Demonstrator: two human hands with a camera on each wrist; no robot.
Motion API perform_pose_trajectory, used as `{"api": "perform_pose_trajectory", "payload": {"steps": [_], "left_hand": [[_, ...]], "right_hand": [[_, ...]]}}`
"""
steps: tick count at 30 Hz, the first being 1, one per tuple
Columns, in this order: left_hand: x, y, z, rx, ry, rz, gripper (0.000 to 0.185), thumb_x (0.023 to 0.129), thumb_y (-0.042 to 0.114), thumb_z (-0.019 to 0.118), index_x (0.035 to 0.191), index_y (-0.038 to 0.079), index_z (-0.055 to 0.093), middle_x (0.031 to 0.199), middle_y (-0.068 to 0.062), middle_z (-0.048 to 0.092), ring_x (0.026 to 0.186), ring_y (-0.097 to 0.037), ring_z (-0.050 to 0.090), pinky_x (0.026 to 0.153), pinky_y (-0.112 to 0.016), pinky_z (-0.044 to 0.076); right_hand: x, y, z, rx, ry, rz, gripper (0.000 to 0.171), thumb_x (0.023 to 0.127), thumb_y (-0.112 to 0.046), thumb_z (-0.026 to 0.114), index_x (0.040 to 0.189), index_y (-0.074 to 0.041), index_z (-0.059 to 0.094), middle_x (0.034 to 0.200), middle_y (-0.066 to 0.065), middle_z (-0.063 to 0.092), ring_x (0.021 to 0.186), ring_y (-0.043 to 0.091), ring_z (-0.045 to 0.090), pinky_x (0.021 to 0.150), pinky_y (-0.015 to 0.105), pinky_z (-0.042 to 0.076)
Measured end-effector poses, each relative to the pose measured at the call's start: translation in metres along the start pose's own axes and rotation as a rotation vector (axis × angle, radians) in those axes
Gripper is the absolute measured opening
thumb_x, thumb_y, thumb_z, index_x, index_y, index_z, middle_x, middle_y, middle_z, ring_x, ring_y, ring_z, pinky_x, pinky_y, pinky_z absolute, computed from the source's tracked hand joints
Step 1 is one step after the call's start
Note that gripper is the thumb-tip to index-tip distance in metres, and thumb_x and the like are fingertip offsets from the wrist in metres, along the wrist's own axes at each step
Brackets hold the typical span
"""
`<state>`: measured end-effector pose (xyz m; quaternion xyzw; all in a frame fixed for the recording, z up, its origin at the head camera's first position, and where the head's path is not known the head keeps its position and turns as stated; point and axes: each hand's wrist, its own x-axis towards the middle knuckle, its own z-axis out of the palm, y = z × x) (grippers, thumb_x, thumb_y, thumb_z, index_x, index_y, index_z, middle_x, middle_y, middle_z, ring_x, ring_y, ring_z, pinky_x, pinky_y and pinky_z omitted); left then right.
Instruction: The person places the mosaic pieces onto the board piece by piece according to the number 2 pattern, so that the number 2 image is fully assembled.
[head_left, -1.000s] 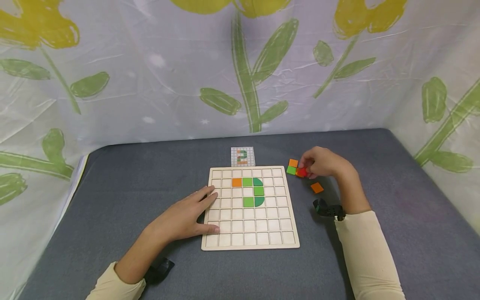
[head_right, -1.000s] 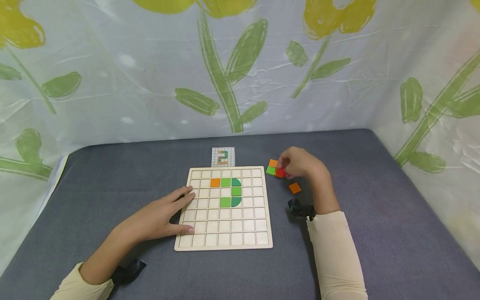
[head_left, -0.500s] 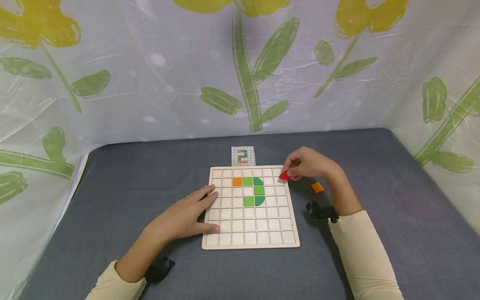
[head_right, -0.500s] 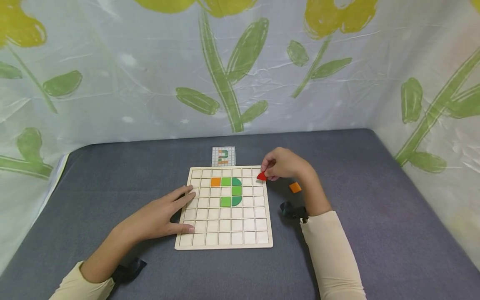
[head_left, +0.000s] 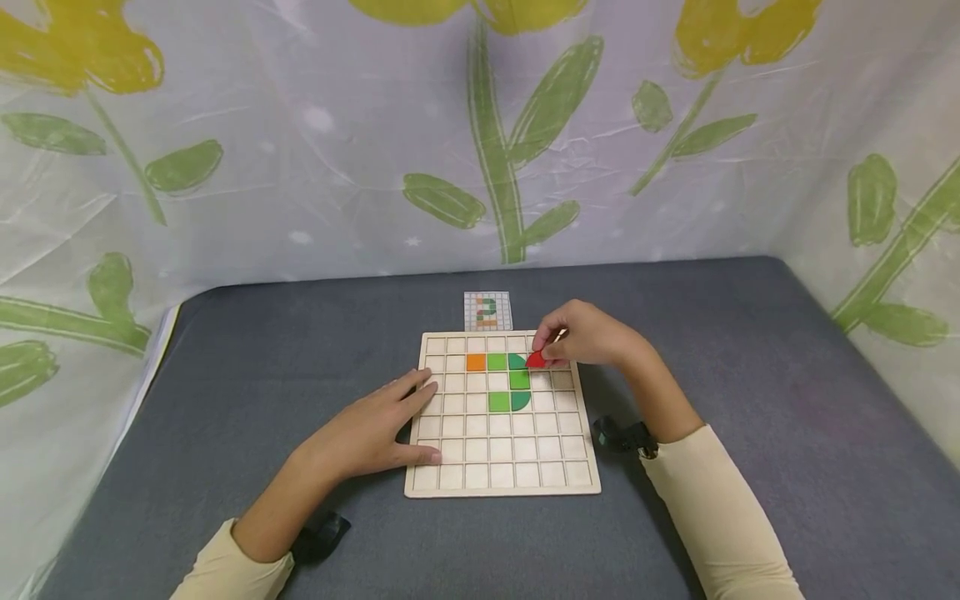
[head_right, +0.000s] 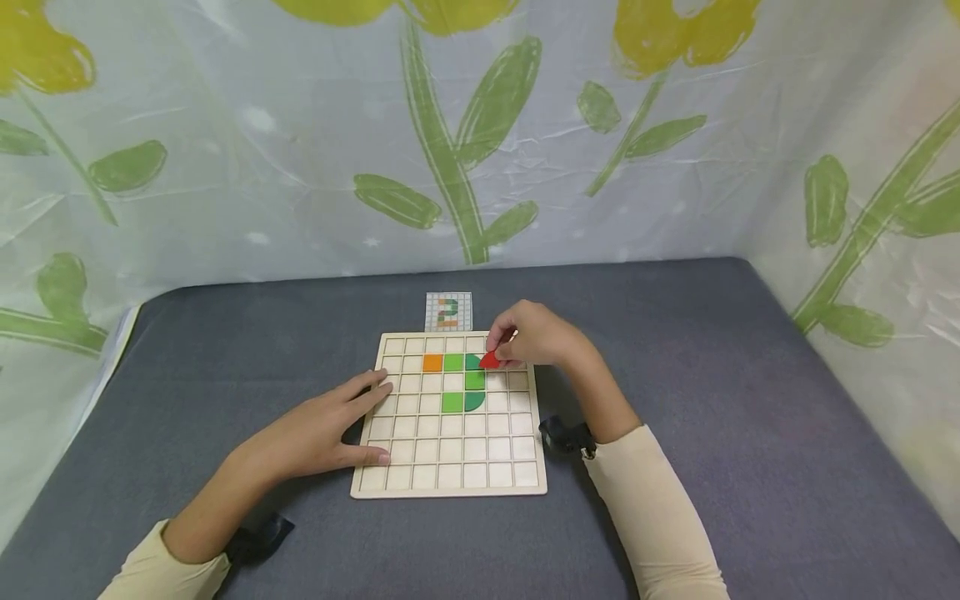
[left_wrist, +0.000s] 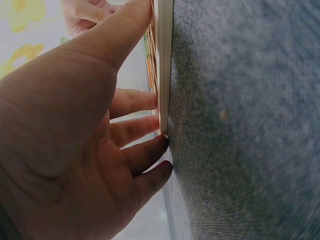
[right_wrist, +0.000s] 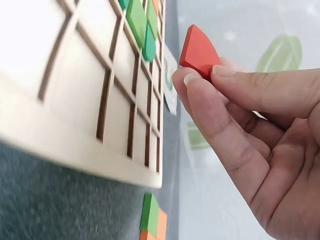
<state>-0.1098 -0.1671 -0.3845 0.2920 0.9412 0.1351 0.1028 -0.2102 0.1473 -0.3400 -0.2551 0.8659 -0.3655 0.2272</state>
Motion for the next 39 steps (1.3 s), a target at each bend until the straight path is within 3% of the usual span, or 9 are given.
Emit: {"api": "perform_pose_trajectory", "payload": {"steps": [9, 14, 27, 32, 39], "left_hand": [[0.001, 0.002, -0.001, 0.007, 0.005, 0.004, 0.092, 0.075, 0.069, 0.052, 0.143, 0.013, 0.027, 0.147, -0.006, 0.019, 0.131, -0.02, 0.022, 0.097, -0.04, 0.033], [0.0, 0.003, -0.001, 0.009, 0.004, 0.002, 0.092, 0.075, 0.068, 0.053, 0.143, 0.012, 0.028, 0.147, -0.006, 0.019, 0.131, -0.021, 0.023, 0.096, -0.04, 0.033], [0.0, 0.003, -0.002, -0.006, -0.009, -0.02, 0.092, 0.074, 0.068, 0.053, 0.143, 0.012, 0.029, 0.147, -0.006, 0.02, 0.13, -0.021, 0.026, 0.096, -0.041, 0.034], [0.0, 0.004, -0.002, -0.001, -0.011, -0.022, 0.092, 0.074, 0.069, 0.053, 0.142, 0.013, 0.029, 0.147, -0.006, 0.02, 0.129, -0.021, 0.027, 0.096, -0.041, 0.034], [0.001, 0.003, -0.001, 0.015, 0.0, -0.011, 0.093, 0.073, 0.07, 0.052, 0.142, 0.012, 0.03, 0.147, -0.006, 0.021, 0.129, -0.022, 0.027, 0.096, -0.041, 0.034]], "right_hand": [[0.004, -0.01, 0.011, 0.049, -0.042, -0.024, 0.009, 0.084, 0.002, 0.059, 0.087, -0.002, 0.067, 0.081, 0.008, 0.066, 0.072, 0.026, 0.064, 0.065, 0.036, 0.05], [0.006, -0.014, 0.019, 0.087, -0.058, -0.039, 0.009, 0.084, 0.004, 0.058, 0.086, 0.001, 0.066, 0.079, 0.013, 0.065, 0.07, 0.03, 0.063, 0.067, 0.04, 0.05], [0.01, -0.025, 0.038, -0.036, -0.038, -0.052, 0.013, 0.084, 0.0, 0.059, 0.079, -0.008, 0.068, 0.075, 0.003, 0.064, 0.066, 0.021, 0.06, 0.059, 0.03, 0.048], [0.014, -0.028, 0.047, -0.004, -0.047, -0.042, 0.012, 0.084, 0.001, 0.059, 0.081, -0.007, 0.068, 0.077, 0.004, 0.064, 0.066, 0.021, 0.062, 0.059, 0.029, 0.049], [0.02, -0.03, 0.06, -0.057, -0.041, -0.088, 0.013, 0.082, 0.001, 0.061, 0.08, -0.01, 0.068, 0.075, 0.001, 0.063, 0.062, 0.014, 0.055, 0.057, 0.027, 0.047]]}}
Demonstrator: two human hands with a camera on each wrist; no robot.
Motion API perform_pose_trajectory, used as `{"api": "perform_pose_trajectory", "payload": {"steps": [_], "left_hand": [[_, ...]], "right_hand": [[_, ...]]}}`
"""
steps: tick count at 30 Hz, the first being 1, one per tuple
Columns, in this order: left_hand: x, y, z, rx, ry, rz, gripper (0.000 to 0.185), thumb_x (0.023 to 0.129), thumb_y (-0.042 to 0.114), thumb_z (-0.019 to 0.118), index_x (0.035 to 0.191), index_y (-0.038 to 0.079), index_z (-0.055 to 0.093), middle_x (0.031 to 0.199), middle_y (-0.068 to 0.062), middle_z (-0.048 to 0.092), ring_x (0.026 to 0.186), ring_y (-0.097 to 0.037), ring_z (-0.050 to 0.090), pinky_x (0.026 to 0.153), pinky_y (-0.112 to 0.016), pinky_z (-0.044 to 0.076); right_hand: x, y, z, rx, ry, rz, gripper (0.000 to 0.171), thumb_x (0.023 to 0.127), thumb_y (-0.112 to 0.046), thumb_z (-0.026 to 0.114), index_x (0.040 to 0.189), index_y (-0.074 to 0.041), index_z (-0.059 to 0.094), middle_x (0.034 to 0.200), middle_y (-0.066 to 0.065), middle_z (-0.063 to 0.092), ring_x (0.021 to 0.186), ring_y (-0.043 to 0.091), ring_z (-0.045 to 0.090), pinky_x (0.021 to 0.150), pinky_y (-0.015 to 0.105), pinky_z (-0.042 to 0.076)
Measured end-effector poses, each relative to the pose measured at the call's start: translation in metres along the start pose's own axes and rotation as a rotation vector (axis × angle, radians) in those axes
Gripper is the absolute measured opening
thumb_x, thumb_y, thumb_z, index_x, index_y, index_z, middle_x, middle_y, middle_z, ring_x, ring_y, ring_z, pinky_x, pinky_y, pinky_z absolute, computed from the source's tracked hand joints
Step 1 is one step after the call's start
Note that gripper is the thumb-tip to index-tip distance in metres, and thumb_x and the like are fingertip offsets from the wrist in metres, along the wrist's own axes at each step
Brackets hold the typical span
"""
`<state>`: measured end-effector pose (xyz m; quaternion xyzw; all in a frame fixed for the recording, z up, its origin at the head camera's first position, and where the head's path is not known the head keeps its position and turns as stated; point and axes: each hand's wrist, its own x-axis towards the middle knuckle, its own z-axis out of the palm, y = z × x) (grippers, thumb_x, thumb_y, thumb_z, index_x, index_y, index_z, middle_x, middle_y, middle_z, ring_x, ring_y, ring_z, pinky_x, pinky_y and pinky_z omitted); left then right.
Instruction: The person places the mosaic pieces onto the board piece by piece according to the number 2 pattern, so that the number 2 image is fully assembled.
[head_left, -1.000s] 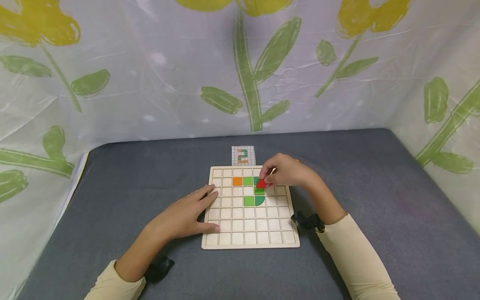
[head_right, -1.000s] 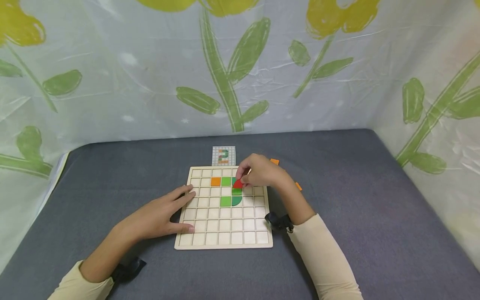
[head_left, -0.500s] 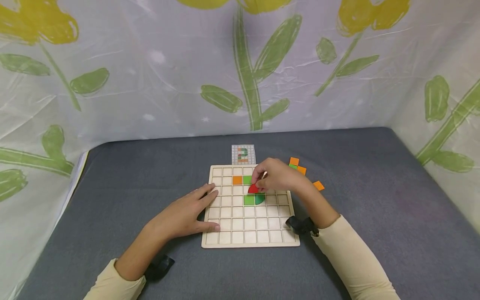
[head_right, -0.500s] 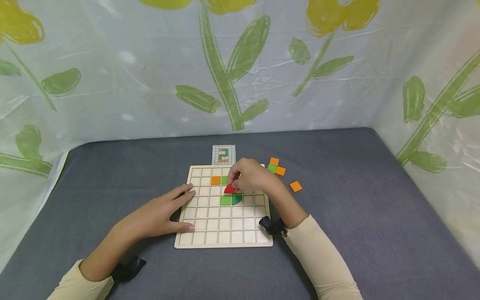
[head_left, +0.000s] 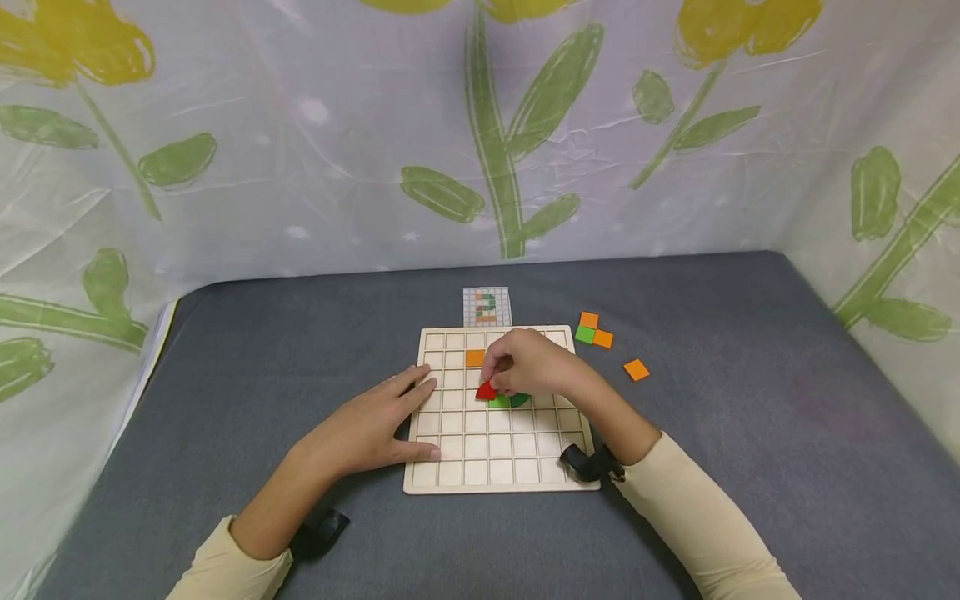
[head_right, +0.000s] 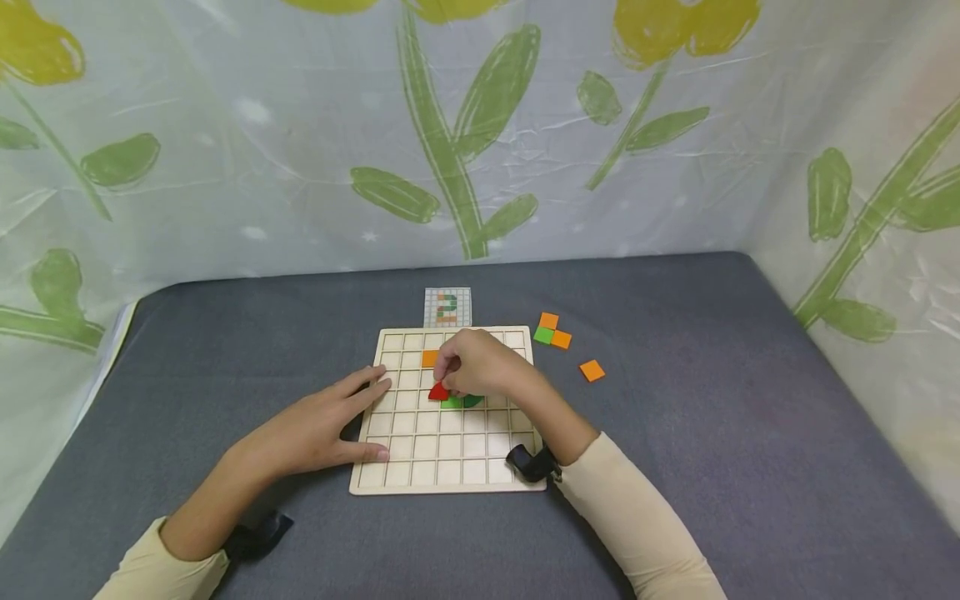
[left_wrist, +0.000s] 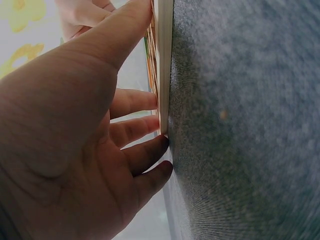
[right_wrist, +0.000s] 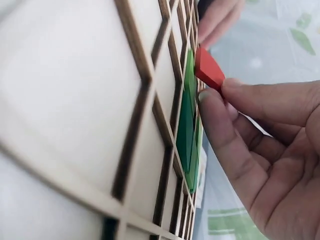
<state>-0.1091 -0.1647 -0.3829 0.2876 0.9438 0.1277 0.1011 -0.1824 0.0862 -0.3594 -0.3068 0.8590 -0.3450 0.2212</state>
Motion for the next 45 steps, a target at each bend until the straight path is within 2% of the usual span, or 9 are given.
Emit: {"api": "perform_pose_trajectory", "payload": {"steps": [10, 17, 24, 31, 33, 36, 40, 45], "left_hand": [[0.001, -0.001, 0.001, 0.001, 0.003, 0.004, 0.093, 0.073, 0.071, 0.051, 0.142, 0.012, 0.029, 0.147, -0.006, 0.02, 0.129, -0.022, 0.026, 0.096, -0.041, 0.034], [0.001, -0.002, 0.001, -0.004, 0.017, 0.005, 0.092, 0.074, 0.07, 0.052, 0.142, 0.012, 0.03, 0.147, -0.006, 0.02, 0.13, -0.021, 0.026, 0.096, -0.041, 0.033], [0.001, -0.002, 0.0, -0.002, 0.02, 0.011, 0.092, 0.074, 0.069, 0.052, 0.142, 0.011, 0.03, 0.147, -0.007, 0.021, 0.13, -0.021, 0.026, 0.096, -0.041, 0.033], [0.0, -0.002, 0.002, 0.001, 0.022, 0.02, 0.091, 0.074, 0.069, 0.052, 0.142, 0.011, 0.031, 0.146, -0.007, 0.021, 0.13, -0.021, 0.026, 0.096, -0.04, 0.034], [-0.001, -0.003, 0.002, -0.003, 0.024, 0.021, 0.091, 0.074, 0.068, 0.053, 0.142, 0.011, 0.031, 0.147, -0.007, 0.021, 0.13, -0.021, 0.026, 0.096, -0.04, 0.034], [-0.001, -0.004, 0.002, -0.006, 0.022, 0.013, 0.091, 0.074, 0.069, 0.052, 0.142, 0.012, 0.03, 0.147, -0.007, 0.02, 0.13, -0.021, 0.025, 0.096, -0.041, 0.034], [-0.001, -0.003, 0.002, -0.005, 0.015, 0.007, 0.092, 0.074, 0.069, 0.052, 0.142, 0.012, 0.029, 0.147, -0.006, 0.019, 0.13, -0.021, 0.024, 0.096, -0.041, 0.034], [0.001, -0.001, 0.001, 0.0, 0.005, 0.01, 0.092, 0.074, 0.069, 0.053, 0.143, 0.013, 0.029, 0.147, -0.005, 0.019, 0.131, -0.02, 0.022, 0.097, -0.04, 0.033]], "right_hand": [[0.002, -0.004, 0.008, -0.108, 0.02, -0.082, 0.012, 0.083, -0.006, 0.063, 0.08, -0.014, 0.07, 0.075, -0.007, 0.063, 0.066, 0.009, 0.053, 0.061, 0.025, 0.045], [0.003, -0.005, 0.013, -0.208, 0.004, -0.163, 0.018, 0.084, -0.002, 0.057, 0.084, -0.014, 0.07, 0.08, -0.007, 0.063, 0.071, 0.006, 0.054, 0.066, 0.024, 0.045], [0.001, -0.01, 0.015, -0.321, -0.015, -0.22, 0.017, 0.083, -0.001, 0.06, 0.088, -0.012, 0.072, 0.086, -0.005, 0.061, 0.079, 0.007, 0.053, 0.07, 0.023, 0.043], [-0.008, -0.022, 0.02, -0.531, -0.033, -0.267, 0.018, 0.084, -0.004, 0.059, 0.073, -0.015, 0.068, 0.072, -0.005, 0.049, 0.065, 0.009, 0.042, 0.059, 0.021, 0.037], [-0.012, -0.026, 0.02, -0.571, -0.03, -0.268, 0.018, 0.083, -0.002, 0.059, 0.074, -0.014, 0.069, 0.07, -0.004, 0.046, 0.064, 0.009, 0.04, 0.058, 0.021, 0.036], [-0.016, -0.027, 0.013, -0.512, -0.084, -0.233, 0.017, 0.084, -0.005, 0.059, 0.09, -0.014, 0.072, 0.081, -0.004, 0.053, 0.072, 0.009, 0.047, 0.064, 0.022, 0.04], [-0.022, -0.018, -0.013, -0.378, -0.137, -0.125, 0.024, 0.086, -0.014, 0.06, 0.11, -0.014, 0.067, 0.104, 0.0, 0.055, 0.093, 0.014, 0.052, 0.077, 0.027, 0.042], [-0.037, 0.009, -0.051, -0.391, -0.009, 0.047, 0.028, 0.087, -0.014, 0.058, 0.114, -0.007, 0.063, 0.111, 0.009, 0.056, 0.097, 0.023, 0.053, 0.08, 0.037, 0.042]]}}
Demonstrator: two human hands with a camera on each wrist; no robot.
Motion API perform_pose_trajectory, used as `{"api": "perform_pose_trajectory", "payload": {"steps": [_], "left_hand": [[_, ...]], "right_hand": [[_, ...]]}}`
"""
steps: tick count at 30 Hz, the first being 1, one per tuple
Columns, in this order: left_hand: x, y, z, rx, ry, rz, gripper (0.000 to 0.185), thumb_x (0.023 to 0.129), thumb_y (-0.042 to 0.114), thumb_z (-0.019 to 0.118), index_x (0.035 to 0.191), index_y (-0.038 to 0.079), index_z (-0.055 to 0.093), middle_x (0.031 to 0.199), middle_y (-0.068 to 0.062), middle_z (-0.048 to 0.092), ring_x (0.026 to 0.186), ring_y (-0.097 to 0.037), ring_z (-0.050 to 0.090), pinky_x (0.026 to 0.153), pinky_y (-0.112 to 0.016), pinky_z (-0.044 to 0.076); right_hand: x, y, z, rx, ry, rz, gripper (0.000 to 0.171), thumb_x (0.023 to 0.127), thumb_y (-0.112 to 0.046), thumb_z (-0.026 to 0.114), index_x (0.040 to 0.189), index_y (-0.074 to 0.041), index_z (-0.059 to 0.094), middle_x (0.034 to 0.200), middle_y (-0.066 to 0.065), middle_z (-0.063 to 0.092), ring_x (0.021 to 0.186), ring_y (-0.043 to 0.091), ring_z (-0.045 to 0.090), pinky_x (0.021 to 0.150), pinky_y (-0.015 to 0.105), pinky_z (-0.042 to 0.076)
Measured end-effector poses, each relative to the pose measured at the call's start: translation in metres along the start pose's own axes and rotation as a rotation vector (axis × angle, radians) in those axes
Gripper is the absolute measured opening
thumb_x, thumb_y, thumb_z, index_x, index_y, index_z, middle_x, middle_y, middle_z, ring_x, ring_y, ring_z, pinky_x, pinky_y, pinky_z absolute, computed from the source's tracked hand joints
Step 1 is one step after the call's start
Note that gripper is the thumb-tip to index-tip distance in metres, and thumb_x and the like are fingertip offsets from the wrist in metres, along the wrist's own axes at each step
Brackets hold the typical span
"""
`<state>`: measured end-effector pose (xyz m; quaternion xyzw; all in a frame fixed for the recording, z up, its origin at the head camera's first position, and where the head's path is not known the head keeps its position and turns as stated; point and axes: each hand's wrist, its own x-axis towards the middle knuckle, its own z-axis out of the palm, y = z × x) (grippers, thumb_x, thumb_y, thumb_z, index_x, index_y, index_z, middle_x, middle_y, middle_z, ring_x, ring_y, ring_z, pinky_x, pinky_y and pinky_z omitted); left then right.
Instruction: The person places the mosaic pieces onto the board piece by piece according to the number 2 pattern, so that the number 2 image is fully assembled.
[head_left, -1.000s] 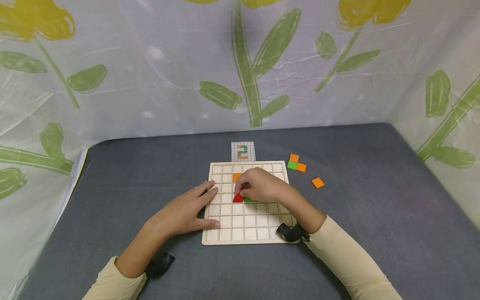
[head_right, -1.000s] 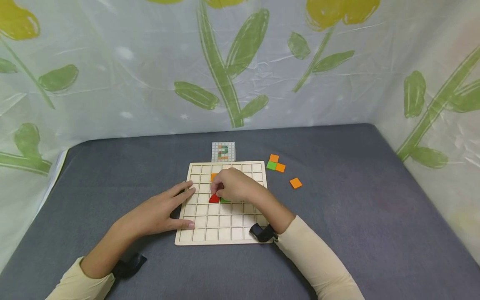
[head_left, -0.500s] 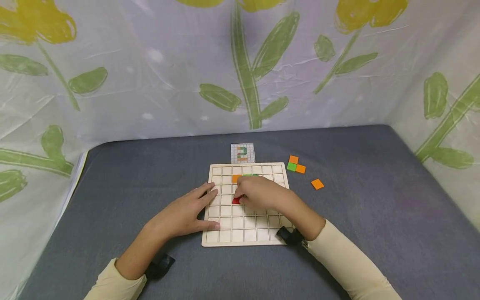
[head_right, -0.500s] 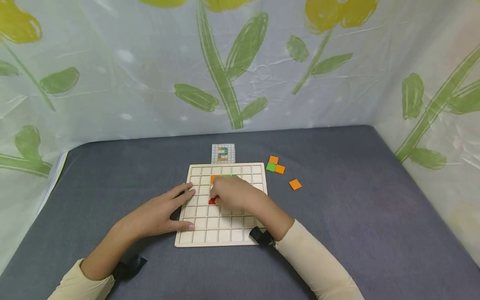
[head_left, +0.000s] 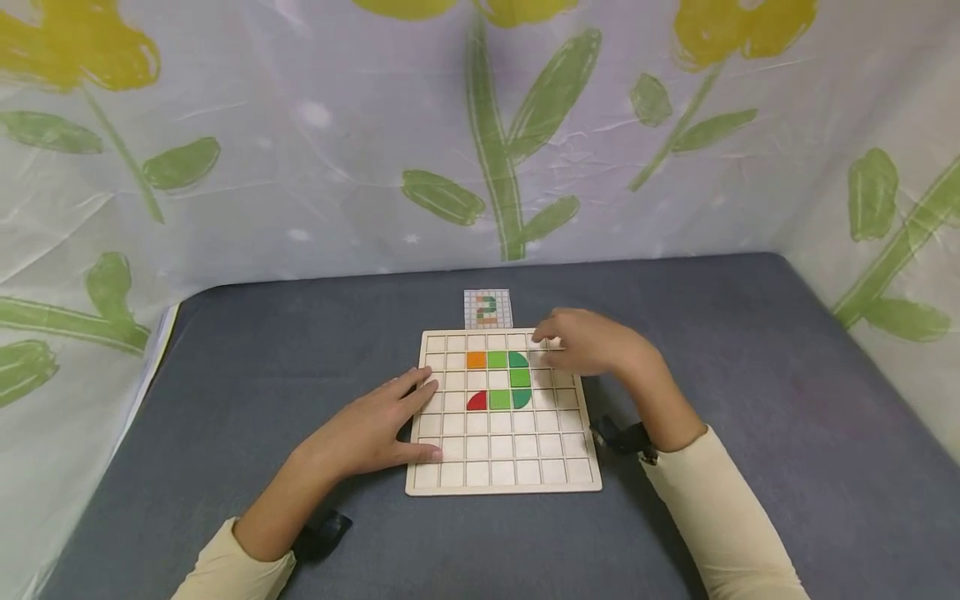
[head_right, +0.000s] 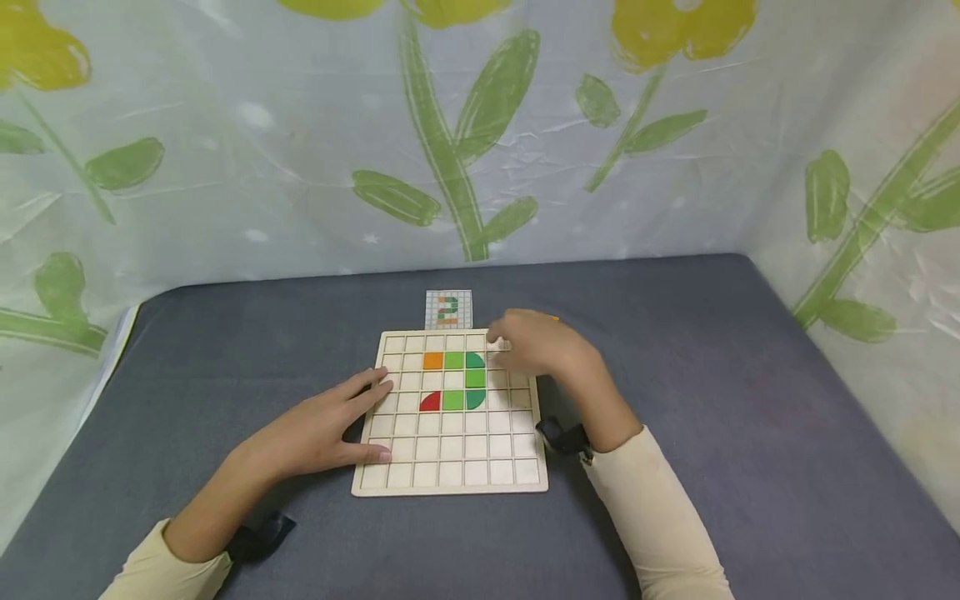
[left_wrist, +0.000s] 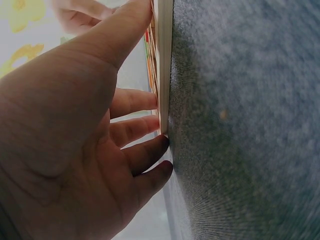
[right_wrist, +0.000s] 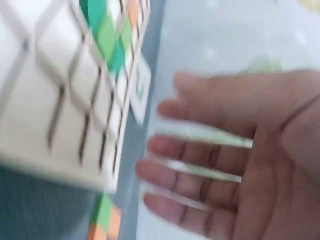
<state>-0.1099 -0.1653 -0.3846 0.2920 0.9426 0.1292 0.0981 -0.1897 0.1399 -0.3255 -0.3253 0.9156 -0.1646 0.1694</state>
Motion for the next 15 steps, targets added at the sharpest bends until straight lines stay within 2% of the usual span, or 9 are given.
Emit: {"api": "perform_pose_trajectory", "payload": {"steps": [2, 6, 9, 11, 15], "left_hand": [[0.0, 0.001, 0.0, -0.001, -0.003, -0.002, 0.092, 0.074, 0.069, 0.053, 0.143, 0.013, 0.029, 0.147, -0.005, 0.019, 0.131, -0.02, 0.022, 0.097, -0.04, 0.033], [0.001, 0.001, -0.001, 0.002, -0.007, -0.002, 0.093, 0.073, 0.069, 0.053, 0.143, 0.013, 0.028, 0.147, -0.006, 0.019, 0.131, -0.02, 0.023, 0.097, -0.04, 0.033], [0.001, 0.0, -0.001, 0.005, -0.007, 0.003, 0.093, 0.073, 0.069, 0.052, 0.143, 0.012, 0.028, 0.147, -0.006, 0.019, 0.131, -0.021, 0.024, 0.097, -0.04, 0.033], [0.001, 0.0, -0.001, 0.001, -0.005, 0.002, 0.094, 0.073, 0.069, 0.053, 0.143, 0.012, 0.028, 0.147, -0.006, 0.02, 0.13, -0.021, 0.025, 0.096, -0.04, 0.033], [0.0, 0.001, -0.001, -0.01, -0.001, -0.004, 0.093, 0.073, 0.069, 0.053, 0.143, 0.012, 0.028, 0.147, -0.006, 0.02, 0.13, -0.021, 0.025, 0.096, -0.04, 0.034]], "right_hand": [[-0.005, 0.016, -0.007, 0.002, 0.036, 0.105, 0.029, 0.087, -0.014, 0.059, 0.114, -0.006, 0.062, 0.111, 0.01, 0.056, 0.096, 0.025, 0.053, 0.079, 0.039, 0.042], [-0.011, 0.043, -0.013, 0.039, 0.075, 0.247, 0.023, 0.085, -0.013, 0.059, 0.107, -0.006, 0.064, 0.095, 0.007, 0.058, 0.084, 0.022, 0.051, 0.07, 0.037, 0.04], [-0.012, 0.059, -0.013, 0.054, 0.091, 0.29, 0.022, 0.084, -0.009, 0.057, 0.105, -0.007, 0.064, 0.086, 0.007, 0.055, 0.075, 0.022, 0.046, 0.063, 0.035, 0.036], [-0.011, 0.066, -0.012, 0.065, 0.104, 0.304, 0.024, 0.084, -0.007, 0.057, 0.106, -0.006, 0.065, 0.085, 0.006, 0.056, 0.073, 0.021, 0.046, 0.062, 0.034, 0.037], [-0.007, 0.072, -0.007, 0.101, 0.119, 0.306, 0.017, 0.083, -0.009, 0.059, 0.098, -0.006, 0.066, 0.076, 0.006, 0.056, 0.068, 0.021, 0.047, 0.059, 0.033, 0.037]]}}
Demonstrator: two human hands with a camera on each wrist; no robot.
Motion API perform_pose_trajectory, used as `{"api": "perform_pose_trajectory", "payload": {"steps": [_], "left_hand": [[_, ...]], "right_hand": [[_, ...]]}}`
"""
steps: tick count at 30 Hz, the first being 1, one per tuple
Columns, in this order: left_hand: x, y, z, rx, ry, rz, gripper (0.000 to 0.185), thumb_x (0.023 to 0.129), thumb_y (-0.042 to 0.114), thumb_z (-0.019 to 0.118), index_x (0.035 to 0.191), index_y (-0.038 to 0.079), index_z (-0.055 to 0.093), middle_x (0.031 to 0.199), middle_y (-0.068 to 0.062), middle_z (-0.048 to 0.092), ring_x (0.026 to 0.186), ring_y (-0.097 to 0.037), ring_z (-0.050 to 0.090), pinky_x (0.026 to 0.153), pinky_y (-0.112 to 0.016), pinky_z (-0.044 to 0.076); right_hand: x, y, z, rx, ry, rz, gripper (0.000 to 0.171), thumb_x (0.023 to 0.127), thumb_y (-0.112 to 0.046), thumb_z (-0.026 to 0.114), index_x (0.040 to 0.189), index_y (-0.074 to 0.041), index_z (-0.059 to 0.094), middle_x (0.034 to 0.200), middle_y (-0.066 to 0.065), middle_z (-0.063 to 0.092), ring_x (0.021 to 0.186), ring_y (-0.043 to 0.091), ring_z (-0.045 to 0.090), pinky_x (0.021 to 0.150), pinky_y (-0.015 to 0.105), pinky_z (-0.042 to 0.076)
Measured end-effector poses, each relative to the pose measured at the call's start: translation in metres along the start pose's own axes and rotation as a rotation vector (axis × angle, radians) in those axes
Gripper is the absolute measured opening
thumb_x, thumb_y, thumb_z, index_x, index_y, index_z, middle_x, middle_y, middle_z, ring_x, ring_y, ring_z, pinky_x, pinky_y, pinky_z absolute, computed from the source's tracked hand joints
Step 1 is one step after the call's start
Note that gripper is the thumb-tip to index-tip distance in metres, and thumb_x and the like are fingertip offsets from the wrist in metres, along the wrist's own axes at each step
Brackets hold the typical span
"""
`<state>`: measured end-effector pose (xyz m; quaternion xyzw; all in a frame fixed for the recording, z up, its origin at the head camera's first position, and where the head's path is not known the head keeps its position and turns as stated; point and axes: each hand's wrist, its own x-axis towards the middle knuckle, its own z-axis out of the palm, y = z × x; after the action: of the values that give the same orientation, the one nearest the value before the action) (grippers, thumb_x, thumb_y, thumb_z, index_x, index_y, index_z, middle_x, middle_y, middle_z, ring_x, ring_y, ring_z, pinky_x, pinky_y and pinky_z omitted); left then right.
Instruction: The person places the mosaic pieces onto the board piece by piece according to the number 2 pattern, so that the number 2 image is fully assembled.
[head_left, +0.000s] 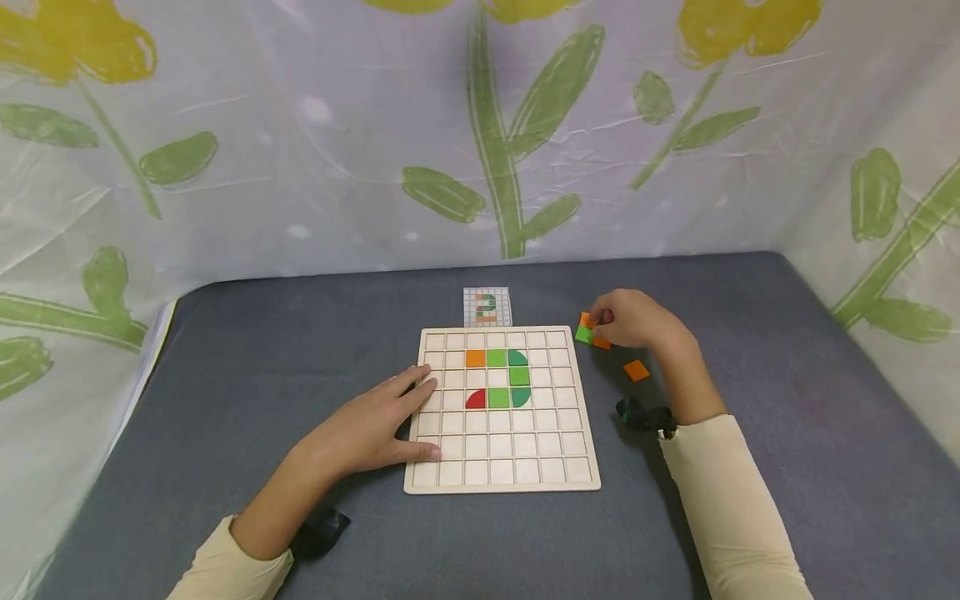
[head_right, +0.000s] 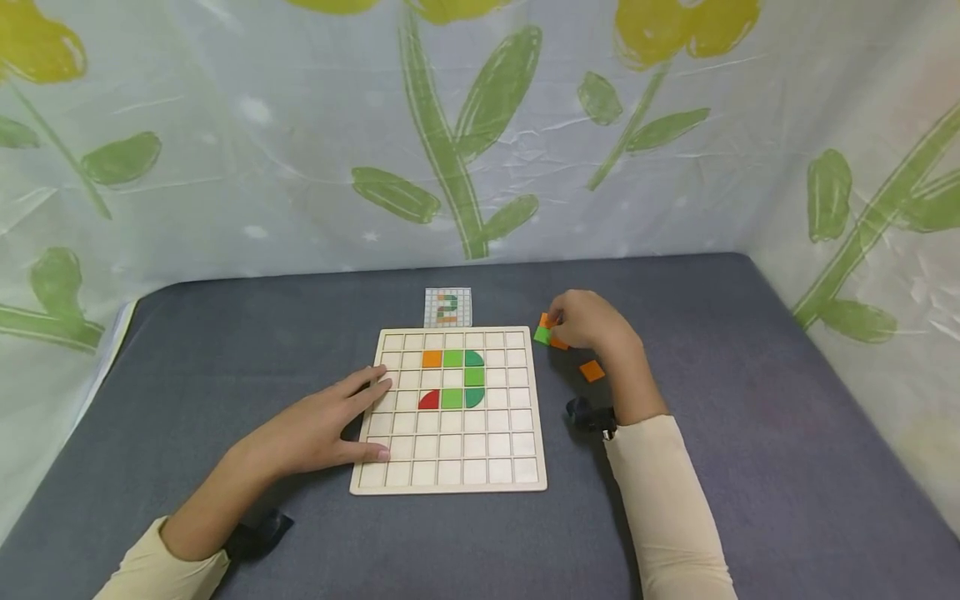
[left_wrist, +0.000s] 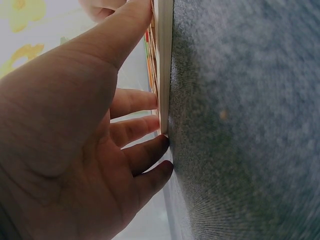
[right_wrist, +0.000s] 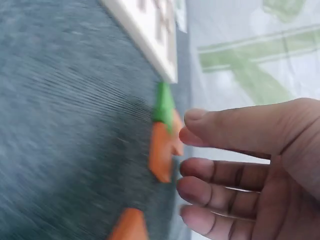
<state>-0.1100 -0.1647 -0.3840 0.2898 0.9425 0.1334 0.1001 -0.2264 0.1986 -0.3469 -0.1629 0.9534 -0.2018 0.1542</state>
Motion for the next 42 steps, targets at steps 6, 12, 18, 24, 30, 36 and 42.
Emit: {"api": "perform_pose_trajectory", "payload": {"steps": [6, 12, 18, 24, 30, 36, 42], "left_hand": [[-0.001, 0.001, -0.001, 0.001, 0.002, 0.003, 0.092, 0.074, 0.067, 0.054, 0.143, 0.012, 0.028, 0.147, -0.007, 0.019, 0.131, -0.021, 0.023, 0.096, -0.04, 0.034], [-0.001, 0.001, -0.001, -0.004, 0.008, 0.018, 0.091, 0.075, 0.066, 0.055, 0.143, 0.011, 0.028, 0.147, -0.009, 0.02, 0.131, -0.022, 0.023, 0.097, -0.041, 0.033], [-0.001, 0.001, 0.001, 0.0, -0.001, 0.013, 0.092, 0.075, 0.068, 0.052, 0.143, 0.011, 0.028, 0.147, -0.008, 0.019, 0.132, -0.022, 0.021, 0.098, -0.041, 0.031], [-0.002, 0.0, 0.002, 0.002, 0.011, 0.023, 0.092, 0.075, 0.068, 0.052, 0.142, 0.01, 0.029, 0.147, -0.009, 0.02, 0.131, -0.024, 0.023, 0.097, -0.042, 0.032], [-0.001, 0.0, 0.001, 0.004, -0.001, 0.008, 0.092, 0.074, 0.069, 0.052, 0.143, 0.012, 0.027, 0.147, -0.007, 0.019, 0.131, -0.022, 0.022, 0.097, -0.041, 0.032], [-0.001, 0.0, -0.001, 0.007, 0.012, 0.019, 0.092, 0.075, 0.068, 0.053, 0.143, 0.011, 0.028, 0.147, -0.008, 0.02, 0.131, -0.023, 0.023, 0.097, -0.042, 0.033], [-0.001, 0.0, -0.001, 0.006, 0.003, 0.011, 0.093, 0.074, 0.068, 0.053, 0.143, 0.012, 0.028, 0.147, -0.007, 0.019, 0.131, -0.021, 0.023, 0.096, -0.041, 0.033]], "right_hand": [[0.005, -0.002, 0.009, 0.004, 0.032, 0.014, 0.01, 0.081, -0.018, 0.065, 0.079, -0.008, 0.061, 0.068, 0.003, 0.051, 0.062, 0.018, 0.046, 0.057, 0.033, 0.037], [0.006, -0.003, 0.013, -0.011, 0.026, 0.046, 0.018, 0.081, -0.019, 0.066, 0.073, -0.007, 0.056, 0.066, 0.002, 0.044, 0.059, 0.018, 0.04, 0.057, 0.033, 0.033], [0.006, -0.004, 0.013, -0.007, -0.014, 0.064, 0.016, 0.082, -0.02, 0.066, 0.083, -0.005, 0.062, 0.081, 0.007, 0.054, 0.069, 0.021, 0.047, 0.061, 0.034, 0.038], [0.006, -0.005, 0.014, 0.006, 0.007, 0.02, 0.016, 0.08, -0.017, 0.068, 0.086, -0.007, 0.057, 0.077, 0.005, 0.053, 0.069, 0.022, 0.048, 0.061, 0.035, 0.037], [0.005, -0.007, 0.012, 0.073, 0.027, -0.021, 0.009, 0.081, -0.012, 0.067, 0.085, -0.008, 0.061, 0.081, 0.005, 0.057, 0.069, 0.021, 0.052, 0.064, 0.035, 0.041], [0.005, -0.008, 0.008, 0.14, 0.01, -0.02, 0.011, 0.08, -0.001, 0.06, 0.09, -0.005, 0.064, 0.087, 0.006, 0.061, 0.068, 0.021, 0.056, 0.063, 0.035, 0.043], [0.005, -0.005, 0.007, 0.193, -0.01, 0.012, 0.013, 0.081, 0.002, 0.057, 0.091, -0.003, 0.064, 0.088, 0.008, 0.062, 0.067, 0.024, 0.059, 0.061, 0.034, 0.046]]}}
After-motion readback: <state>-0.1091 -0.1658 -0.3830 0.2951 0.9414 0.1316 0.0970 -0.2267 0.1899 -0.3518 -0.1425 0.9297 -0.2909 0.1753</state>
